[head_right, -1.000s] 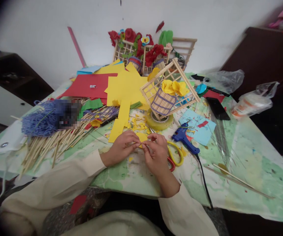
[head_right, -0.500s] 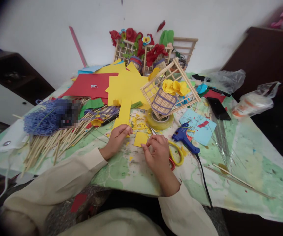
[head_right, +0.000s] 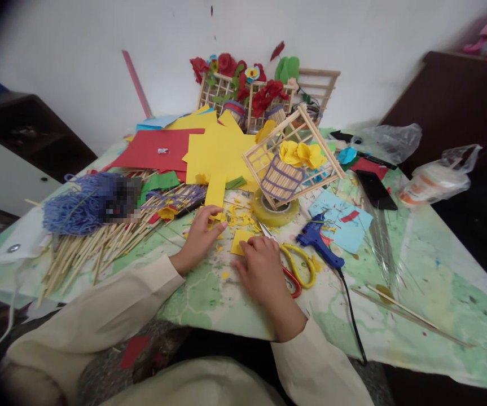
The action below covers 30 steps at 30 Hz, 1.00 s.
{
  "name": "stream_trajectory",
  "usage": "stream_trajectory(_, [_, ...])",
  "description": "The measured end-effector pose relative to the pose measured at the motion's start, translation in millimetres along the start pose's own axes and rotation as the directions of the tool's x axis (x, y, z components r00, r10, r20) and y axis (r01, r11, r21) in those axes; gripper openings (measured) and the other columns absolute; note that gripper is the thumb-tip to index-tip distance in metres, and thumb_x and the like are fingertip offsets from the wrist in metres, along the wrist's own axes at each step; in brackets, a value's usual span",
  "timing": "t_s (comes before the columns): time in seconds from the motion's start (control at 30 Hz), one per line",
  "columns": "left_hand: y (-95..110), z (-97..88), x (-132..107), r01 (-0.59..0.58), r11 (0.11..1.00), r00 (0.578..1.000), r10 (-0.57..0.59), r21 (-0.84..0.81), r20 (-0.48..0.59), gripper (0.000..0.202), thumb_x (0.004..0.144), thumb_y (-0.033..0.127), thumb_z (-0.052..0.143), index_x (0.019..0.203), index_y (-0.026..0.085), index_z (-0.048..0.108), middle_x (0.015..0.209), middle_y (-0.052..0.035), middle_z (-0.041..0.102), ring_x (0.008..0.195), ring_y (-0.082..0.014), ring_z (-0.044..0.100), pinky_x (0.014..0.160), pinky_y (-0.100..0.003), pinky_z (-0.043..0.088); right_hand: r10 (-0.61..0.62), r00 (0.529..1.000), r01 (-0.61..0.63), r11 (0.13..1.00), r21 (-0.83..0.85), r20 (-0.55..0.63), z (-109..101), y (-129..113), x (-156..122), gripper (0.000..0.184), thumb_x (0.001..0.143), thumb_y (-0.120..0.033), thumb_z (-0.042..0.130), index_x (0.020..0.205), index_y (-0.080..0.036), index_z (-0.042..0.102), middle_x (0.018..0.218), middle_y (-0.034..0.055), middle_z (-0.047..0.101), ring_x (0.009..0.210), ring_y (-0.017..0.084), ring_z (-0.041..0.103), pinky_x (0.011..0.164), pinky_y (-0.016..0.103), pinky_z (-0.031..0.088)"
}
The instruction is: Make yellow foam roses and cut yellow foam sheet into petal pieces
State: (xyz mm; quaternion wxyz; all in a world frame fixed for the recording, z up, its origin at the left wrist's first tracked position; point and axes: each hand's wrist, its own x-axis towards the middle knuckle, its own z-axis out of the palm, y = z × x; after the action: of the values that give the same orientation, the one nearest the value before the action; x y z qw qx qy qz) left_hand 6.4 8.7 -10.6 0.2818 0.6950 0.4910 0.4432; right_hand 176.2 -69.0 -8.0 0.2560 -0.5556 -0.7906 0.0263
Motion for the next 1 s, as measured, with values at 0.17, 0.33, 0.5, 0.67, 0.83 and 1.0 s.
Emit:
stream_trajectory(0.17, [2,-0.8,0,-0.055,0.997,0.997,0.058,-0.045,0.053,0.014,0.084,0.027,0.054,0.089,0.019,0.062,0.112,-0.0082,0.055,0.11,-0.0192,0.051,0.098,-0.039,0.037,-0.038,0.996,0.048,0.99,-0.132,0.078,5,-3,6,0.009,0.083,-0.025,0.059,0.077,-0.021,0.064,0.077,0.0054,0.06,0.08,0.022,0.048,0.074,0.037,0.031])
stream_trajectory(0.33, [3,-1.1,0,-0.053,0.995,0.998,0.057,-0.084,0.042,0.014,0.081,0.028,0.056,0.089,0.019,0.063,0.109,-0.0078,0.058,0.104,-0.0188,0.054,0.088,-0.034,0.044,-0.089,0.995,0.095,0.983,-0.16,0.04,4,0,4,0.016,0.083,-0.01,0.051,0.078,-0.02,0.063,0.075,0.0053,0.06,0.078,0.021,0.048,0.073,0.037,0.032])
stream_trajectory(0.5, [12,-1.1,-6,0.24,0.929,0.962,-0.189,-0.282,0.197,0.032,0.081,0.047,0.054,0.077,0.015,0.06,0.07,-0.0028,0.061,0.06,-0.0122,0.055,0.056,-0.024,0.044,-0.047,0.954,0.029,0.997,-0.068,-0.295,-3,2,-2,0.016,0.084,-0.013,0.049,0.09,-0.022,0.062,0.086,0.0058,0.065,0.082,0.021,0.052,0.077,0.038,0.035])
stream_trajectory(0.67, [27,1.6,-14,0.619,0.558,0.777,-0.331,-0.552,0.536,0.042,0.077,0.054,0.056,0.078,0.012,0.06,0.068,-0.0064,0.065,0.058,-0.0135,0.062,0.053,-0.024,0.048,-0.136,0.895,0.126,0.991,-0.052,-0.425,-8,-1,-8,0.016,0.082,-0.016,0.054,0.094,-0.024,0.061,0.085,0.0046,0.066,0.082,0.02,0.055,0.078,0.038,0.036])
stream_trajectory(0.83, [35,1.2,-15,0.677,0.317,0.735,-0.338,-0.664,0.588,0.023,0.075,0.028,0.065,0.093,0.014,0.064,0.084,-0.006,0.069,0.072,-0.0124,0.064,0.064,-0.023,0.052,-0.151,0.927,0.169,0.985,0.025,-0.343,-7,-3,-8,0.017,0.083,-0.017,0.052,0.094,-0.024,0.063,0.087,0.0051,0.066,0.084,0.02,0.055,0.077,0.038,0.038])
stream_trajectory(1.0, [29,3.0,-13,0.663,0.325,0.747,-0.348,-0.674,0.567,0.026,0.068,0.017,0.07,0.094,0.014,0.065,0.084,-0.0044,0.069,0.071,-0.0115,0.063,0.067,-0.023,0.051,-0.173,0.934,0.213,0.972,0.101,-0.312,-7,-5,-6,0.015,0.082,-0.015,0.052,0.091,-0.021,0.062,0.086,0.0058,0.064,0.085,0.02,0.052,0.075,0.037,0.041])
